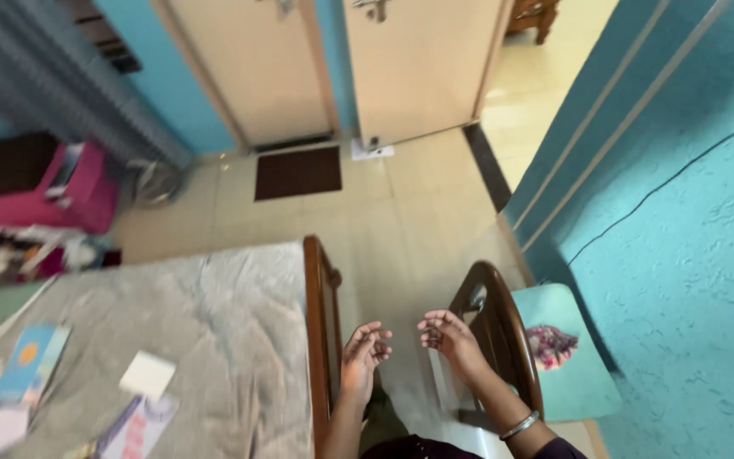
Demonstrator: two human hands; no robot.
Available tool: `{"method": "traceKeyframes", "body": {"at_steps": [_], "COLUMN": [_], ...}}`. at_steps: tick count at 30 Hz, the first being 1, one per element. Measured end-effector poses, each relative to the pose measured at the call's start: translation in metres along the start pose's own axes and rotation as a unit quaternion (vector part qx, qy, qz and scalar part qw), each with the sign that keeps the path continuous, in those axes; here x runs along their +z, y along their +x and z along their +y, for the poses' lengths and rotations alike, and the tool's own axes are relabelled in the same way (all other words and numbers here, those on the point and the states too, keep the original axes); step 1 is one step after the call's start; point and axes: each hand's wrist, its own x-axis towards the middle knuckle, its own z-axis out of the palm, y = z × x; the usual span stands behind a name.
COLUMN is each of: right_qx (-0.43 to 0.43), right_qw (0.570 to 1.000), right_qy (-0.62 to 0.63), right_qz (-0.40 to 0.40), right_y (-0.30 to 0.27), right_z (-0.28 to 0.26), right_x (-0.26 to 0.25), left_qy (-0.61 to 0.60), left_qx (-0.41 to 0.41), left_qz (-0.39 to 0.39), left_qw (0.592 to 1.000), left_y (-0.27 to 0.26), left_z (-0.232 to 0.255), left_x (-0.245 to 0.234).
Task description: The person picks up books and a pair of jeans from a bed and places them into a wooden wardrobe. They handle items one at a time, including a small book with a colorful cover, a larger book with a floral cover, and a blue book, before folding the jeans and placing them on the bed.
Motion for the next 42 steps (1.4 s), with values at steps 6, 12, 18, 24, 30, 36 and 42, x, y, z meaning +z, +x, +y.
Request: {"method": "traceKeyframes", "body": {"at_steps": [6,12,18,24,30,36,42], "right_qx": [-0.015,-0.024,-0.033,-0.046,-0.050,-0.037,-0.055], "right_qw": [0.995,0.991,0.990,0.990,0.991,0.994,0.993], "right_qy": [-0.085,-0.100,-0.083,-0.063,-0.074,-0.087,-0.077], "right_qz": [0.053,0.081,0.110,0.118,0.095,0.055,0.071], "right_y": [0.124,0.213,0.307,0.414,0.513,0.595,0.648], "right_z": [-0.039,-0.079,-0.104,-0.165,-0.226,-0.255,-0.263], "right_x": [0.024,0.048,0.020,-0.008,-0.015,-0.019,-0.013], "left_qy": [0.023,0.034,0.030,0.045,0.007,0.000,0.014], "left_qx": [-0.035,-0.048,-0.070,-0.043,-0.018,-0.039,-0.055], "left_qz": [-0.085,-0.149,-0.151,-0.145,-0.126,-0.081,-0.091], "left_qw": [0.996,0.987,0.986,0.987,0.992,0.996,0.994], "left_y": [0.142,0.250,0.353,0.486,0.594,0.654,0.714], "left_z": [0.067,0.121,0.131,0.145,0.176,0.216,0.242], "left_x": [-0.004,0.003,0.012,0.011,0.017,0.033,0.028]}}
